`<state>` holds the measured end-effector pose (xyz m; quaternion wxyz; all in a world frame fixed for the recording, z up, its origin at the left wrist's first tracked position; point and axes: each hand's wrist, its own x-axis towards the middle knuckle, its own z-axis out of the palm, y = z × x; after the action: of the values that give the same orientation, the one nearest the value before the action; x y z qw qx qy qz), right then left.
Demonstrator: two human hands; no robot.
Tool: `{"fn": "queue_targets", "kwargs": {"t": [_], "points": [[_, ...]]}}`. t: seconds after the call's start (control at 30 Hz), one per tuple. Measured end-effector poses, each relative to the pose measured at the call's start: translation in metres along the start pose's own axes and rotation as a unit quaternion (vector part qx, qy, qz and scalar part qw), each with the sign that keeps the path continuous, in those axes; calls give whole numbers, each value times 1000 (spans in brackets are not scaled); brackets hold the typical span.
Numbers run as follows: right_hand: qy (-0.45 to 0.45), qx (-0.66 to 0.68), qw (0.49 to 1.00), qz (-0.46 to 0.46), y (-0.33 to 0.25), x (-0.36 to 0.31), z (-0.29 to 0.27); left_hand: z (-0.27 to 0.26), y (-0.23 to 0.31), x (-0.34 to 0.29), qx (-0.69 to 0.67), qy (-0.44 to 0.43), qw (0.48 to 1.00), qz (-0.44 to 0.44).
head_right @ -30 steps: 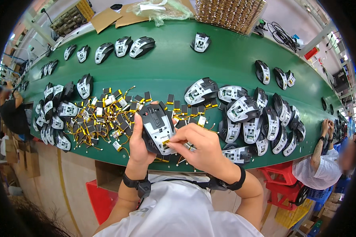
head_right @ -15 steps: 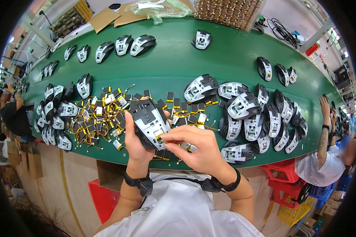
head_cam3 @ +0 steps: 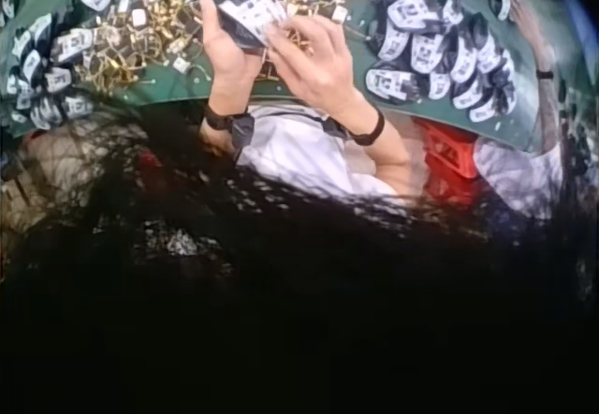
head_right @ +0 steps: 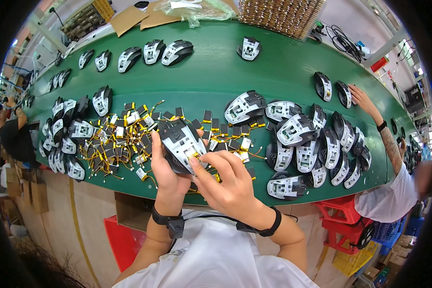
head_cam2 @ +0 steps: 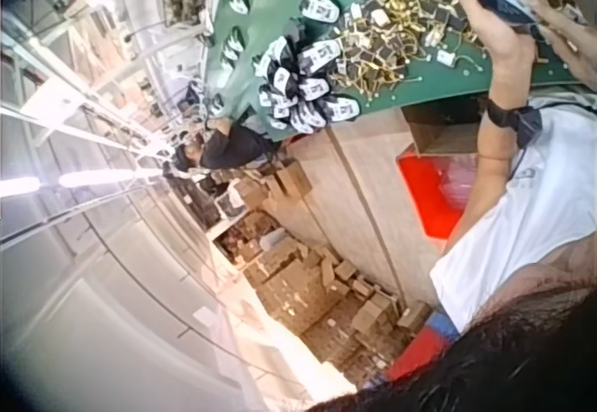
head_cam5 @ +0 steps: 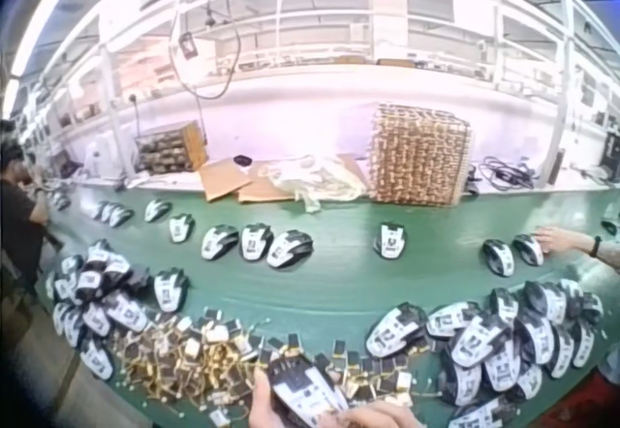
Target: The person assembles electronic devices by inserting small battery packs into the internal compartments of mouse-shaped casings. They pick up a casing, insert a battery, and place the completed unit on the green table, repeating this process for multiple units.
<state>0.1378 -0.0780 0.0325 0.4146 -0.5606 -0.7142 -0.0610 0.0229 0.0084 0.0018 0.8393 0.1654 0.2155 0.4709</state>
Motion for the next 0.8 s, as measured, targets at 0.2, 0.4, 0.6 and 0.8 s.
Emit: {"fn": "queue_targets", "kwargs": {"t": [0.2, 0.4, 0.6, 0.8], "points": [[-9, -8, 998, -68, 14, -15, 0, 5, -2, -1, 13, -4, 1000, 4], [2, -10, 999, -45, 9, -19, 0, 9, -1, -3, 38, -30, 999, 9], [13, 72, 996, 44, -3, -25, 6, 6, -3, 1, 44, 23, 998, 49], [40, 16, 999, -32, -2, -30, 13, 13, 1, 0, 42, 13, 999, 29]]}}
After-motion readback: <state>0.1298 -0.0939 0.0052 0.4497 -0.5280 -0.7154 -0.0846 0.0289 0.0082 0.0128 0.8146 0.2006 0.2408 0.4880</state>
